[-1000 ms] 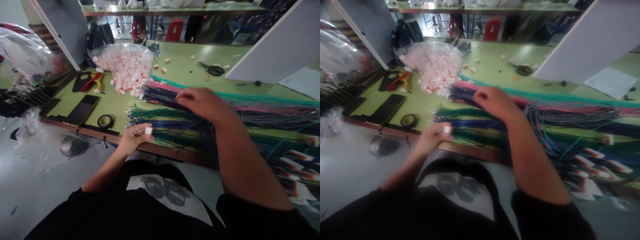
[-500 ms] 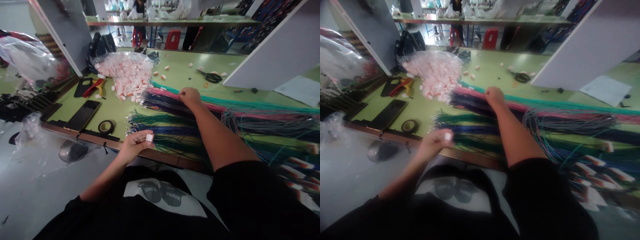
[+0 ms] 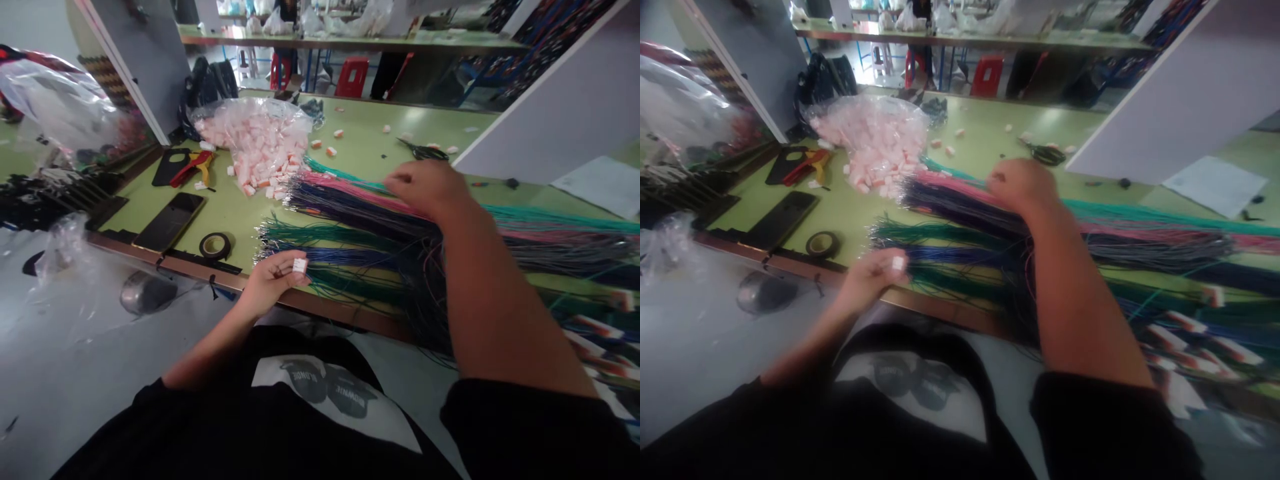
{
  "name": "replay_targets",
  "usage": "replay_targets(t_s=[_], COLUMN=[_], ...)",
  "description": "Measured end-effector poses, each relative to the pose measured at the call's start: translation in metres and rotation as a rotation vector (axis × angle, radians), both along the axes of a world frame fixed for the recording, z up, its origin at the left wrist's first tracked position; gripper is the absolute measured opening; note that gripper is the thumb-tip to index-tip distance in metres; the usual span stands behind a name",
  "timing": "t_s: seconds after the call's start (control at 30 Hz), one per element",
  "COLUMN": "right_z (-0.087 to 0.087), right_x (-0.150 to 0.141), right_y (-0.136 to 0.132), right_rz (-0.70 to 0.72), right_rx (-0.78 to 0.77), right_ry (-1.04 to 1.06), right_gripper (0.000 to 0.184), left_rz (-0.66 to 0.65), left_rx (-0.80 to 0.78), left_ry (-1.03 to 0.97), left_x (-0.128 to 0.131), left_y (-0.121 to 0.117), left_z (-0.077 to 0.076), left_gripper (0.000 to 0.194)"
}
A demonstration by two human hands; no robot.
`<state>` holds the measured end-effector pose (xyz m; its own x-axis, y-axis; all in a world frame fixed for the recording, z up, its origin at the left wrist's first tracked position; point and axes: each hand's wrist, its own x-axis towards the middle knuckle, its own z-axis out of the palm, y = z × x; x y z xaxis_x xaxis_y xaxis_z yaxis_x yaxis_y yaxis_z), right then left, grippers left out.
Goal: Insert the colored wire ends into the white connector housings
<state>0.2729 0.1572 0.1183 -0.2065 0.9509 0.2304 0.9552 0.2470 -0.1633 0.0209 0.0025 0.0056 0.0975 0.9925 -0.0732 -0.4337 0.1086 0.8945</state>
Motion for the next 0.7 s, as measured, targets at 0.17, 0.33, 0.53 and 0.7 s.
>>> replay_targets(t_s=[0.17,0.33,0.53,0.7], right_z=[0.017,0.0,-0.047,-0.06], right_x=[0.005,-0.03,-0.071,-0.076], right_y=[-0.038,-0.075,-0.091,-0.097], right_rz=[-0.085,0.319,0.498,0.478], right_rx=[0.081,-0.254,-0.358,-0.259], right_ry=[0.13,0.474,0.566,0.577], right_gripper=[0.023,0.016,0.018,0.013], left_rz=[-0.006,0.009,-0.028,-0.045], left_rx=[-0.004,-0.018,-0.03,-0.029], left_ry=[-0.03,-0.077,-0.12,-0.116], left_x=[0.001,0.001,-0.001,-0.002], left_y=[0.0,0.002,0.004,0.005], left_z=[0.001,0.0,0.003,0.003], left_gripper=[0.042,0.048,0.042,0.044])
